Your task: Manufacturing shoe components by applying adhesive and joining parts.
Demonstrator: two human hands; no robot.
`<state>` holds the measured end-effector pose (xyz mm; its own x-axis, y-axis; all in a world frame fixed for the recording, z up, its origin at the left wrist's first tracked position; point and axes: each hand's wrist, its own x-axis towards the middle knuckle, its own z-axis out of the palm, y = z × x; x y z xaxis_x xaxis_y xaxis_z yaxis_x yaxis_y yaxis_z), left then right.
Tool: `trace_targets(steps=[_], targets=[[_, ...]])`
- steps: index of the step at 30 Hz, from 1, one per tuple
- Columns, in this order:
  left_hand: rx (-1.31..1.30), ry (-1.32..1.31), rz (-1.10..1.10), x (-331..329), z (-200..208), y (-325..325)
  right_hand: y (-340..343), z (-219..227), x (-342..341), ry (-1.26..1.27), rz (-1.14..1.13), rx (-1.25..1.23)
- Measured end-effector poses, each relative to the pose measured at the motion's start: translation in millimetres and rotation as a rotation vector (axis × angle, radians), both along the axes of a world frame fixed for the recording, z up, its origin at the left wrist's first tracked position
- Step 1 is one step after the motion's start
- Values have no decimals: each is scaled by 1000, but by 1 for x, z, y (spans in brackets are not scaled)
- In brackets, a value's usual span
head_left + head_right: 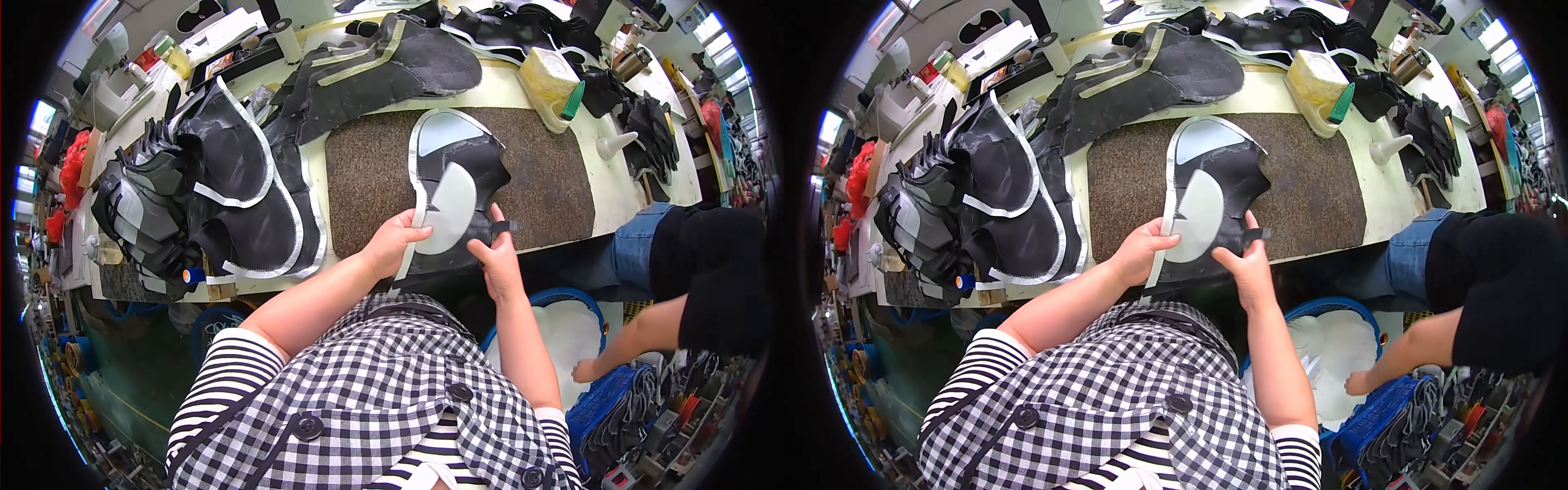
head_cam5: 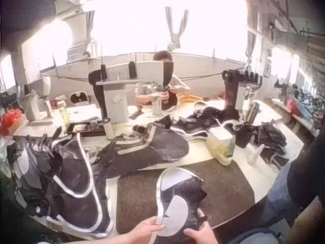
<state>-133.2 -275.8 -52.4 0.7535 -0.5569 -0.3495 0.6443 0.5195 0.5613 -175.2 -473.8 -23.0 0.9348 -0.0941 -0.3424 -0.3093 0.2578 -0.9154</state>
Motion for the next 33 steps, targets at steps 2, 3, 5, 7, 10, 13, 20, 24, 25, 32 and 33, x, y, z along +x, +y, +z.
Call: trace_targets(steps=[2,3,5,7,10,13,20,24,25,32,33], targets=[[214,-40,-71,-1,3,2,13,-4,4,-81,-38,-13],[204,-68,-42,0,6,4,16,-6,4,-118,-48,-115],[707,-335,-313,8,14,12,20,-11,5,-160,-53,-213],[734,-362,-329,12,21,17,24,-15,0,-254,-97,-203],[693,-102,-229,4,24,10,37,-18,-8,-270,-65,-328],[573,-44,-90,-11,20,7,38,-17,-11,-319,-61,-445],[619,-272,-140,-23,12,25,-20,-25,-4,-51,556,10],[703,-263,-137,-33,4,28,7,-48,-10,35,410,10],[701,-222,-124,-36,1,29,15,-51,-12,51,340,35],[688,-190,-43,-54,-15,39,41,-50,-11,80,192,10],[658,-163,-35,-55,-16,41,42,-49,-10,108,248,2]])
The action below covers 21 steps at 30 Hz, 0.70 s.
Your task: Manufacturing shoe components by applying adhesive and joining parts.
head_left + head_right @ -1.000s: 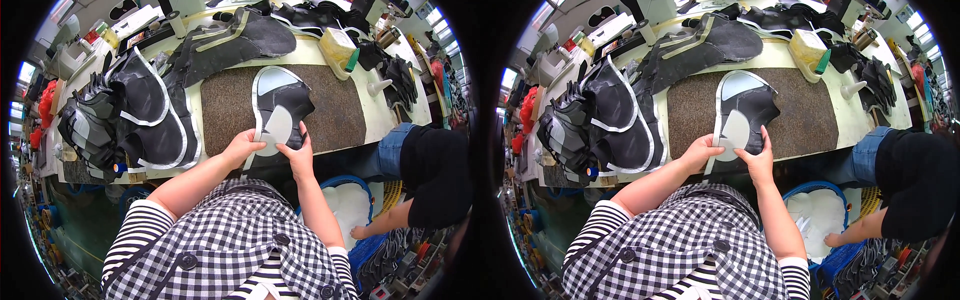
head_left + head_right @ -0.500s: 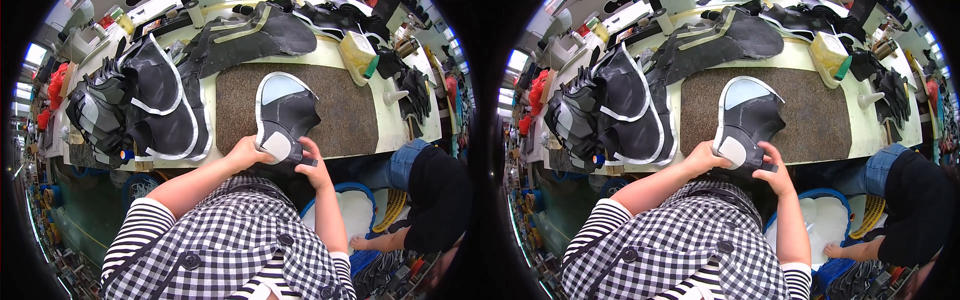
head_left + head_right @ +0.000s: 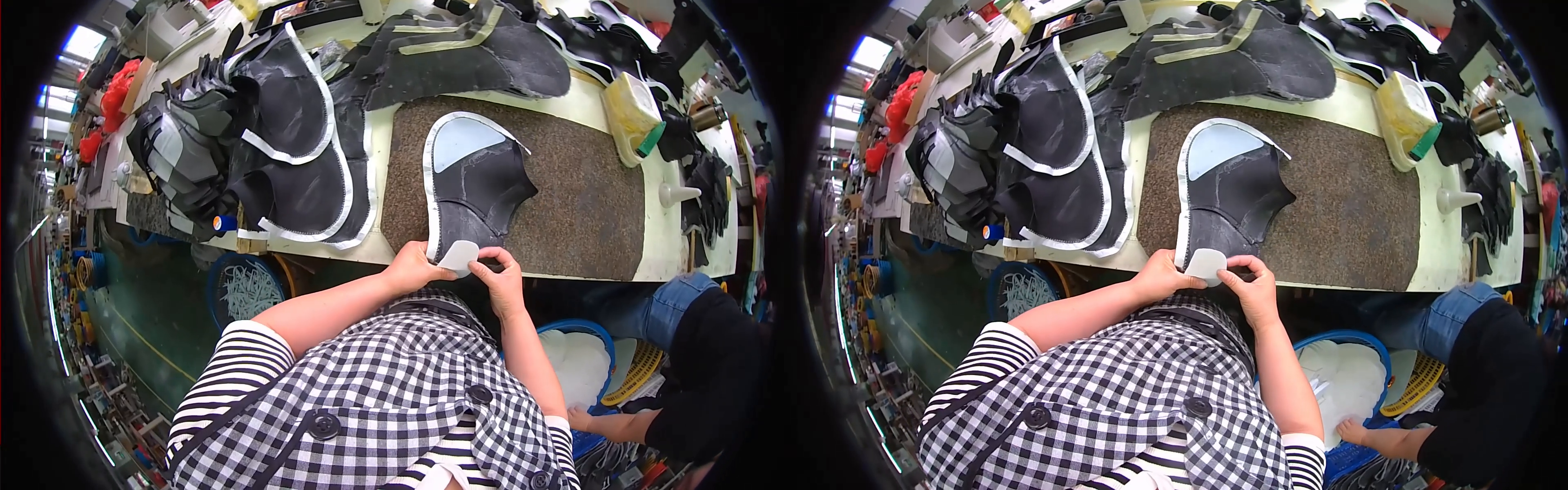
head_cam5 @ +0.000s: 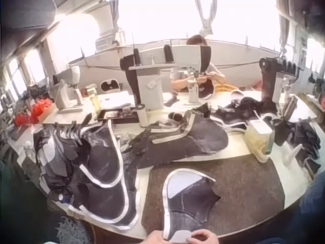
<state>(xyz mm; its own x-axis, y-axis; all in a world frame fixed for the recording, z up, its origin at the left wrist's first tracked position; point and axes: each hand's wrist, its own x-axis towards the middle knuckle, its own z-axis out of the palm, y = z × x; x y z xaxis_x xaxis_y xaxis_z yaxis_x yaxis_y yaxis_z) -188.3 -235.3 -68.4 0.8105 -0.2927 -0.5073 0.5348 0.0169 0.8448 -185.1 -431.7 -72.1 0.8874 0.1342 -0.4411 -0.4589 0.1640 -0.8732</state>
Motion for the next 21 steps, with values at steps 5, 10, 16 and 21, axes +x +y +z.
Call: trace_targets(steps=[5,10,16,21], targets=[[-76,-1,51,-7,-5,1,11,-3,-5,16,-77,-64],[-76,-27,101,-13,-4,-1,20,-8,-11,23,-164,-44],[5,91,106,-11,-7,0,16,-13,-16,16,-164,-28],[24,89,74,-12,-17,-3,19,-12,-19,0,-149,-119]])
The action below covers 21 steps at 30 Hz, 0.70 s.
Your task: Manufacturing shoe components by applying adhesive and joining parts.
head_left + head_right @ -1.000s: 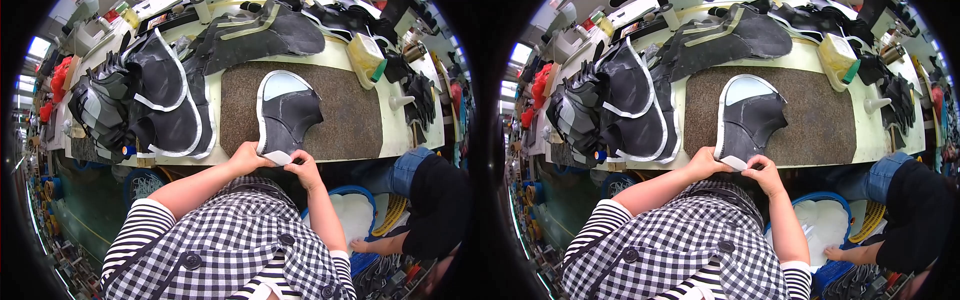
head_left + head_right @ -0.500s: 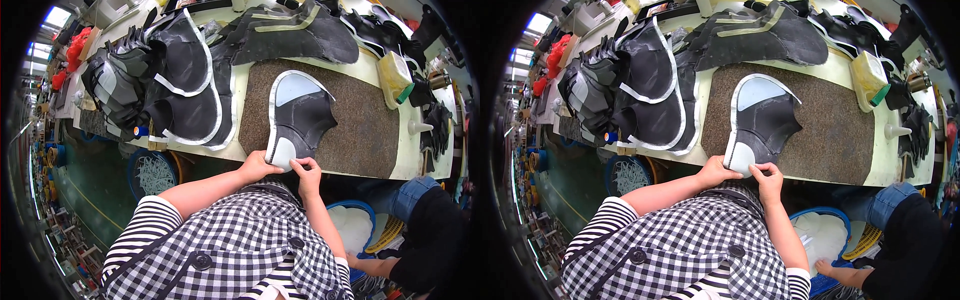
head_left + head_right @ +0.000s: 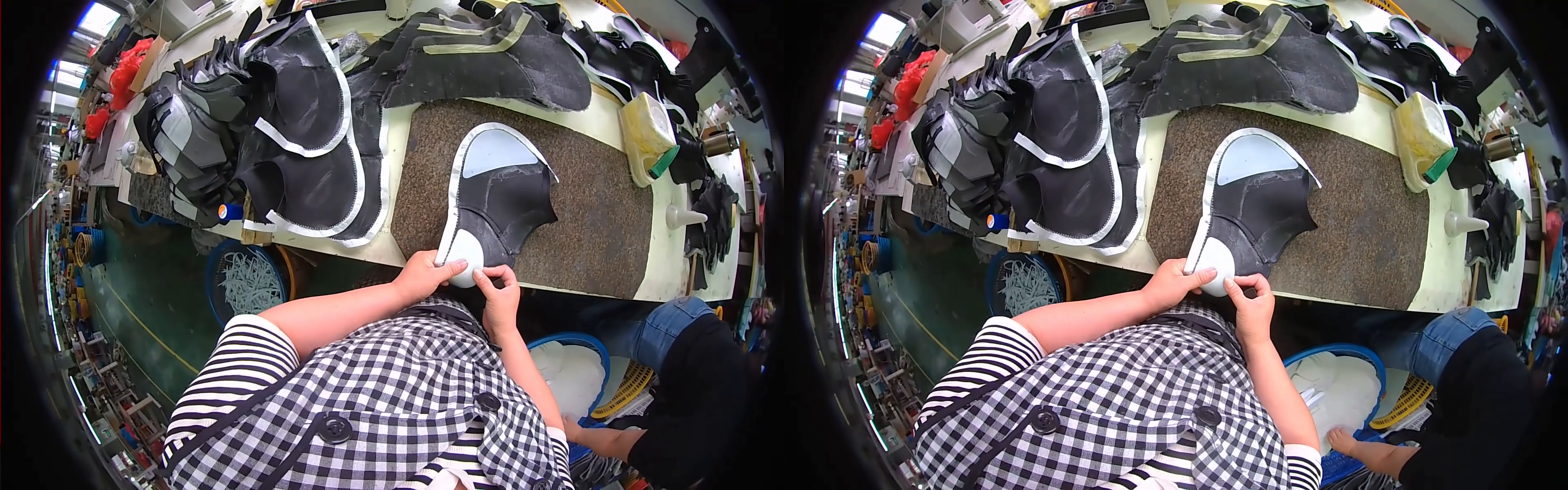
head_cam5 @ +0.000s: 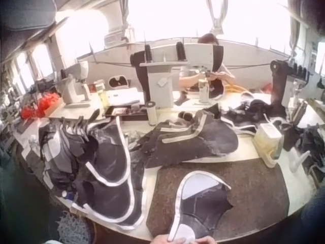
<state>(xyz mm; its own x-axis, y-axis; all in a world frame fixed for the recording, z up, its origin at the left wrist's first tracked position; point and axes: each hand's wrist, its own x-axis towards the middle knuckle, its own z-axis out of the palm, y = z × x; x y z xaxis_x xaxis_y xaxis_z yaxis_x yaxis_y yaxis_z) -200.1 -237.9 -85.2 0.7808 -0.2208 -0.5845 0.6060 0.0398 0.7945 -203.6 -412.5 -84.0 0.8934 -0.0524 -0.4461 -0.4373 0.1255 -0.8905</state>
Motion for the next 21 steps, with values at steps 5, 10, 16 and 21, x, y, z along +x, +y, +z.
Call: trace_targets(steps=[5,10,16,21], targets=[[-40,154,55,7,2,-2,2,6,3,-60,-53,12],[16,296,-191,49,13,11,-17,13,19,-5,314,-144],[84,26,117,71,10,-22,-35,28,40,-181,346,-256],[22,163,240,83,19,-46,-29,39,27,-267,78,-547]])
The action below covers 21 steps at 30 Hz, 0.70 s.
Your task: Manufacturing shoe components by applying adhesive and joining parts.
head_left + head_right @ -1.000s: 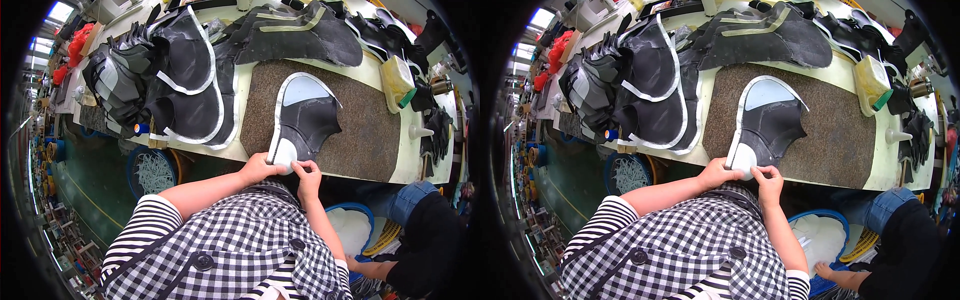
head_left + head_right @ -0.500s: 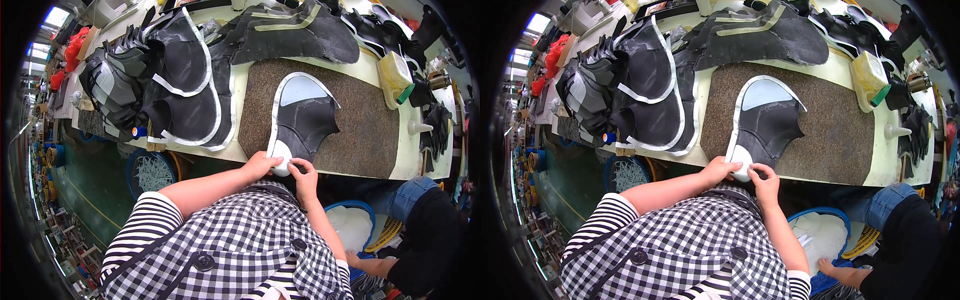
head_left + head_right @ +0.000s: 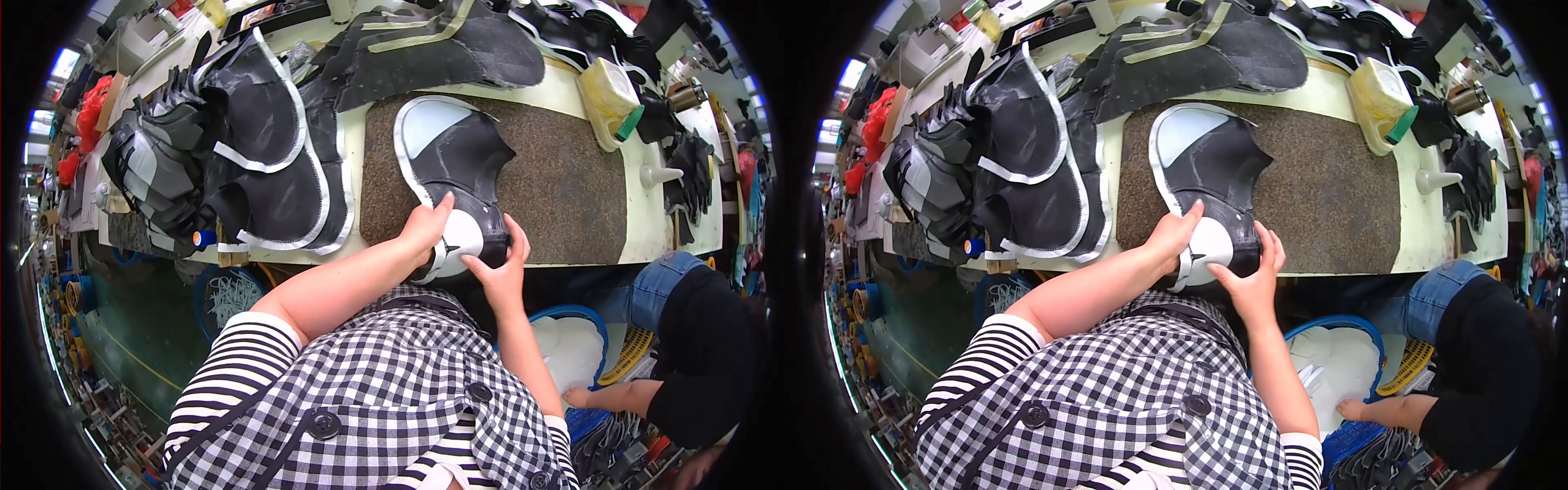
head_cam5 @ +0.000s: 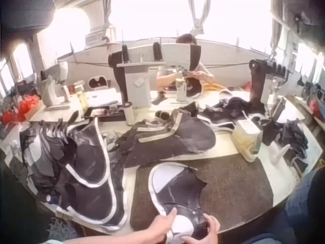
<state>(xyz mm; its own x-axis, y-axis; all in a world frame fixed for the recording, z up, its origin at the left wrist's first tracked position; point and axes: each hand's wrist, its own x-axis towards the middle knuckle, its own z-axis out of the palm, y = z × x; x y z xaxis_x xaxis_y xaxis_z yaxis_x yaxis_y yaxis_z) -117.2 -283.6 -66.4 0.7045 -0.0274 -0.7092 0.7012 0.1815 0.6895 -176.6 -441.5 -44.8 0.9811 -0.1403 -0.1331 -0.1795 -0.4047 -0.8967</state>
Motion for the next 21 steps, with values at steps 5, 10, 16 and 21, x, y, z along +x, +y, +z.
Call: trace_targets(steps=[5,10,16,21], targets=[[-411,114,-79,-14,22,10,1,0,-11,-42,-76,-132],[-425,93,-319,-25,31,22,-6,0,-10,28,14,-65],[-317,-20,-464,-21,22,17,-4,-10,-15,-9,-45,-49],[-117,-189,-509,-24,14,17,-18,-16,-9,172,46,157]])
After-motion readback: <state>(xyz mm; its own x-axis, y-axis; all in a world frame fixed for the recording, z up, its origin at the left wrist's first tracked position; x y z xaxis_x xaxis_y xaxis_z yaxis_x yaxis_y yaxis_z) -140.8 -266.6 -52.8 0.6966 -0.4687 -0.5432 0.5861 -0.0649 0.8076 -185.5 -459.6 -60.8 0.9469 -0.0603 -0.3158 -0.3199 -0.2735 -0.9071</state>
